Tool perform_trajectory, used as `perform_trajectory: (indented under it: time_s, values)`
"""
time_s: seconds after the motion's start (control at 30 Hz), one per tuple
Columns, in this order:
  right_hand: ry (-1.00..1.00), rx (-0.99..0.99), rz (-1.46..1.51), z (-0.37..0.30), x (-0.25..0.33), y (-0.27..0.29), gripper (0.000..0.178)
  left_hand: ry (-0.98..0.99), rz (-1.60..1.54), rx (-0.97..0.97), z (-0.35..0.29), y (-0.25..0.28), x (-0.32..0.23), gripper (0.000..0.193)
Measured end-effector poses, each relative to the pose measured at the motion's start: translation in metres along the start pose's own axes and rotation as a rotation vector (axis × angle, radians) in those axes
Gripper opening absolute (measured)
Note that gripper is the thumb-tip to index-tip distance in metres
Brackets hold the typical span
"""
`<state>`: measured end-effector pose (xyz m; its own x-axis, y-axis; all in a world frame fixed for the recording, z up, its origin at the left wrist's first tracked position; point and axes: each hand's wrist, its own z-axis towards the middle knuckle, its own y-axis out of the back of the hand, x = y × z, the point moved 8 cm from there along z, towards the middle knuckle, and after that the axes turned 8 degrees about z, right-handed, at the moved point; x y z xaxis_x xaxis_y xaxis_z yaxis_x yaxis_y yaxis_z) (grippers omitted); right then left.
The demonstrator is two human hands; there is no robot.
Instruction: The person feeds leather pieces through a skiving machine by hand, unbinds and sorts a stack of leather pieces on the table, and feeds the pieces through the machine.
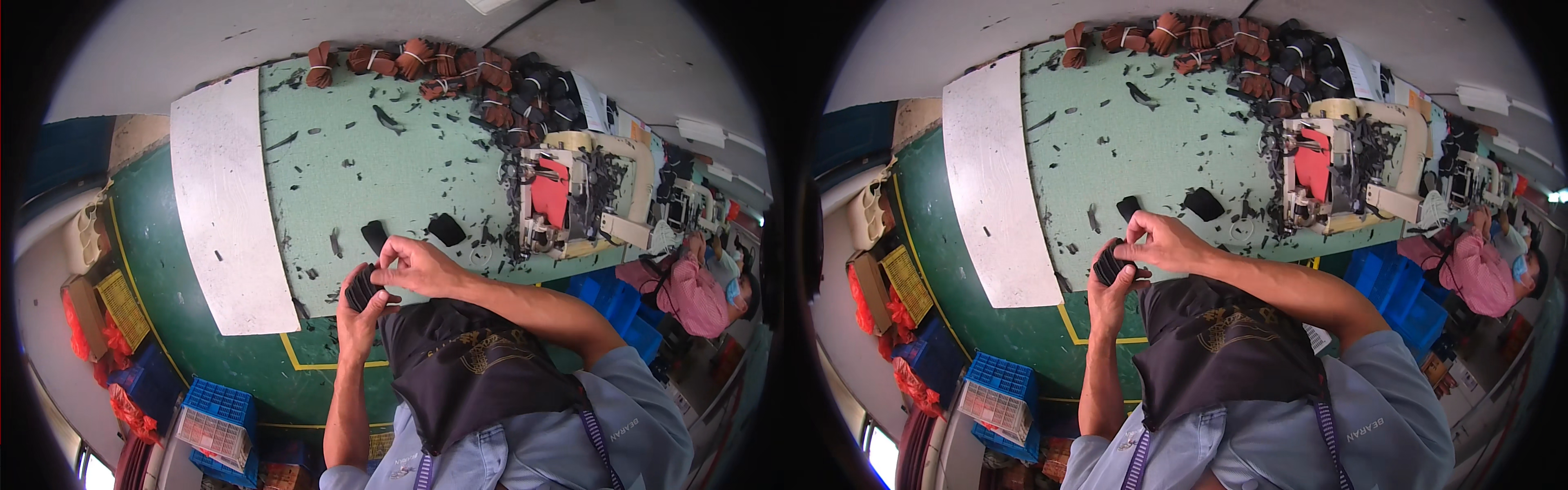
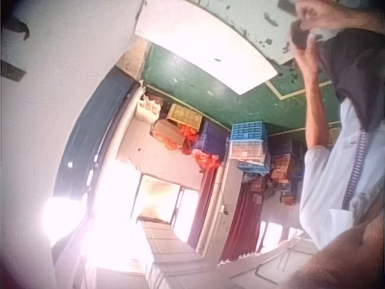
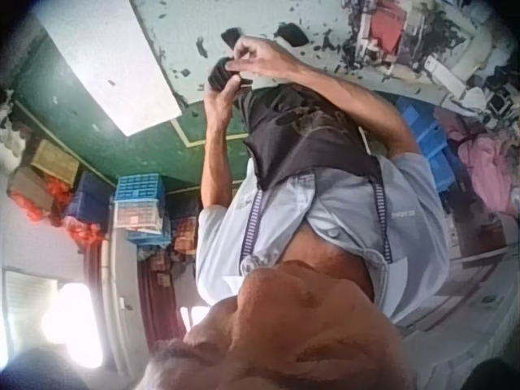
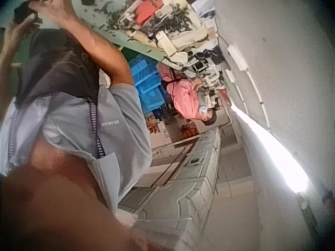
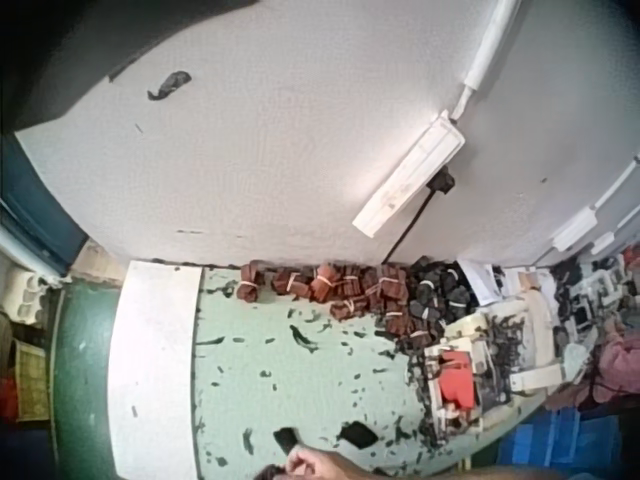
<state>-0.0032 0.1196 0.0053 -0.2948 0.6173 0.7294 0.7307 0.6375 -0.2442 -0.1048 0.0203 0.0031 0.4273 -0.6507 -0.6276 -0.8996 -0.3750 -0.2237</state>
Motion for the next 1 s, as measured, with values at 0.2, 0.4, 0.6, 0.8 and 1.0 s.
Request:
perform_trajectory:
  time_s: [0.2, 0.4, 0.6, 0.8, 1.0]
  values:
    - [0.005, -0.047, 0.031, -0.018, -0.005, 0.005, 0.029, -0.001, 0.115, 0.114, -0.002, -0.023, -0.001, 0.060]
    - [-0.024, -0.037, 0.219, -0.026, -0.008, 0.009, 0.019, 0.072, 0.109, 0.143, -0.006, -0.028, 0.000, 0.047]
    - [-0.067, -0.058, 0.380, -0.032, -0.017, 0.012, 0.017, 0.104, 0.049, 0.194, -0.009, -0.036, 0.000, 0.040]
    - [-0.049, -0.176, 0.078, -0.044, -0.023, 0.020, 0.022, 0.172, 0.109, 0.218, -0.003, -0.045, 0.010, 0.036]
    - [0.052, -0.364, -0.112, -0.052, -0.066, 0.049, 0.027, 0.213, 0.045, 0.048, 0.014, -0.025, 0.058, 0.031]
